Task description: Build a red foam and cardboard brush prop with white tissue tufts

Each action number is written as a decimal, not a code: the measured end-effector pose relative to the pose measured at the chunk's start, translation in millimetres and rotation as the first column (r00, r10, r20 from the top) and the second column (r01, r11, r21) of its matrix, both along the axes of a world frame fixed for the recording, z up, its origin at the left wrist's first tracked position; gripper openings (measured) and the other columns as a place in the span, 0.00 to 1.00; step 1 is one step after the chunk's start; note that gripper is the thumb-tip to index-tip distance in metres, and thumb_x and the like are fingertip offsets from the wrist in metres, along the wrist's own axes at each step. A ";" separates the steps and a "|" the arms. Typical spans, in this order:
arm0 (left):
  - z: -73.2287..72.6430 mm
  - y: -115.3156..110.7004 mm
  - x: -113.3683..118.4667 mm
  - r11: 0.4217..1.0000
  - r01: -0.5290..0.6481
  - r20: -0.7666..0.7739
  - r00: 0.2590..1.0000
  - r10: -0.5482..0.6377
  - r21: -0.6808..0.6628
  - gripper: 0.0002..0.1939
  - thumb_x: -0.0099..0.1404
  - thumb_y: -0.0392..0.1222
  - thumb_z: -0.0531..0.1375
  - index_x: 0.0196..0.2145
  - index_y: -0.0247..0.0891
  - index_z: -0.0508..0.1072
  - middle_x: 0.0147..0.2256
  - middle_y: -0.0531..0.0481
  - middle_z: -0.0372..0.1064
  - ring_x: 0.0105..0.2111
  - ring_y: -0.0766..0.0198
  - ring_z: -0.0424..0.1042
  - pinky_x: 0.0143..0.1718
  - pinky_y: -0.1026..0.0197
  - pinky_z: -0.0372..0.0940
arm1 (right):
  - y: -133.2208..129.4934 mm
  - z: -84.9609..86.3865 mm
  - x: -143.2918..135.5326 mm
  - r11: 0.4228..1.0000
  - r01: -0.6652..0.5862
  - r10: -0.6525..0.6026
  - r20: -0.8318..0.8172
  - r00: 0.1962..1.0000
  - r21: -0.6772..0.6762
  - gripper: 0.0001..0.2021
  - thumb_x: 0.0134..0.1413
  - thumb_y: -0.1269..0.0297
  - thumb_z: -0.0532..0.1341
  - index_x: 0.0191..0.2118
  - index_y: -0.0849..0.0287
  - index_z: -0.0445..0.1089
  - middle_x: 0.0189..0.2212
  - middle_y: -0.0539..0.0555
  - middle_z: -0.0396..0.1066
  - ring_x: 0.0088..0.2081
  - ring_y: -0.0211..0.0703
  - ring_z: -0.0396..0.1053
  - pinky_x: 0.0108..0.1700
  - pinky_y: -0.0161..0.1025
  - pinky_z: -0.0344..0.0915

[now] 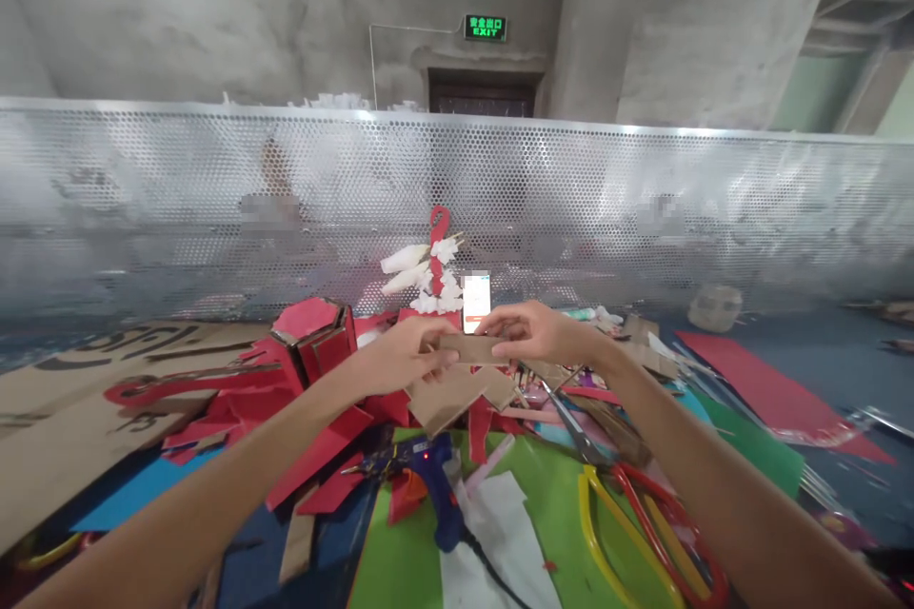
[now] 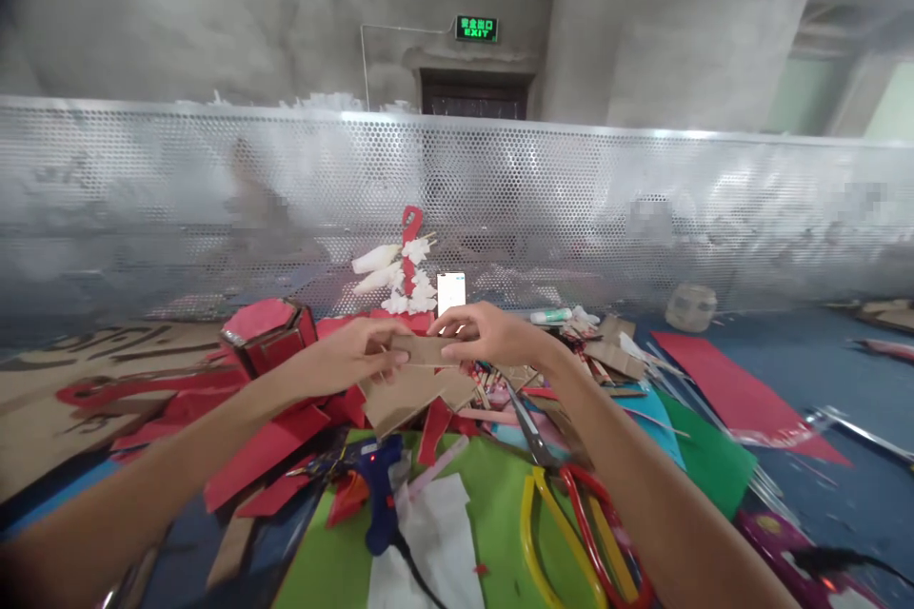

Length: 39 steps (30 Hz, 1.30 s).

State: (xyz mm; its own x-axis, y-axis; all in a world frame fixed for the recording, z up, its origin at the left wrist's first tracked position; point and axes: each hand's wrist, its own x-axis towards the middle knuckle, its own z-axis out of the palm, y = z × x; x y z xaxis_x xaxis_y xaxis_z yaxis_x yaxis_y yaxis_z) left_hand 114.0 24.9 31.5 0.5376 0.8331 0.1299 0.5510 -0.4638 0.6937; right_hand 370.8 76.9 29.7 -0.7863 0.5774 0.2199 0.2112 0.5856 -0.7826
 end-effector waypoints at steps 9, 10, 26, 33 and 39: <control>23.4 -14.2 -19.7 0.989 -0.104 0.057 0.994 0.098 0.108 0.15 0.67 0.51 0.59 0.47 0.43 0.71 0.28 0.53 0.71 0.28 0.62 0.74 0.31 0.61 0.68 | -18.7 -2.0 -24.8 0.989 -0.047 0.049 0.012 0.999 -0.137 0.20 0.58 0.56 0.65 0.53 0.59 0.68 0.36 0.53 0.75 0.33 0.39 0.71 0.37 0.39 0.70; 21.7 -13.1 -20.4 0.986 -0.100 0.038 0.995 0.096 0.134 0.15 0.67 0.51 0.58 0.48 0.43 0.72 0.29 0.53 0.72 0.28 0.62 0.73 0.31 0.62 0.68 | -20.6 -2.4 -27.6 0.992 -0.034 0.038 0.026 0.999 -0.123 0.18 0.59 0.57 0.64 0.51 0.59 0.68 0.35 0.53 0.74 0.32 0.38 0.71 0.37 0.38 0.70; 75.1 -26.9 -128.4 0.850 -0.228 -0.473 0.748 0.466 0.475 0.42 0.65 0.68 0.51 0.71 0.52 0.46 0.69 0.45 0.51 0.65 0.47 0.58 0.58 0.51 0.60 | -13.4 -28.1 -50.3 0.972 0.102 -0.124 -0.092 0.988 -0.211 0.18 0.56 0.53 0.66 0.46 0.60 0.66 0.27 0.48 0.70 0.26 0.35 0.67 0.30 0.34 0.66; 53.2 -11.4 -164.8 0.945 -0.195 -0.609 0.726 0.319 0.263 0.52 0.54 0.64 0.63 0.71 0.50 0.47 0.69 0.44 0.51 0.64 0.46 0.58 0.59 0.52 0.59 | -13.8 -37.2 -53.7 0.964 0.027 -0.033 -0.019 0.999 -0.263 0.22 0.57 0.56 0.66 0.53 0.56 0.63 0.32 0.49 0.71 0.31 0.37 0.70 0.34 0.35 0.66; 51.4 -3.9 -151.9 0.908 -0.161 -0.576 0.727 0.374 0.386 0.43 0.57 0.57 0.61 0.67 0.46 0.57 0.64 0.43 0.60 0.60 0.50 0.64 0.57 0.55 0.61 | -16.6 -38.6 -55.7 0.957 0.017 -0.016 0.007 1.000 -0.291 0.20 0.56 0.59 0.67 0.51 0.55 0.61 0.35 0.49 0.71 0.28 0.35 0.70 0.31 0.34 0.67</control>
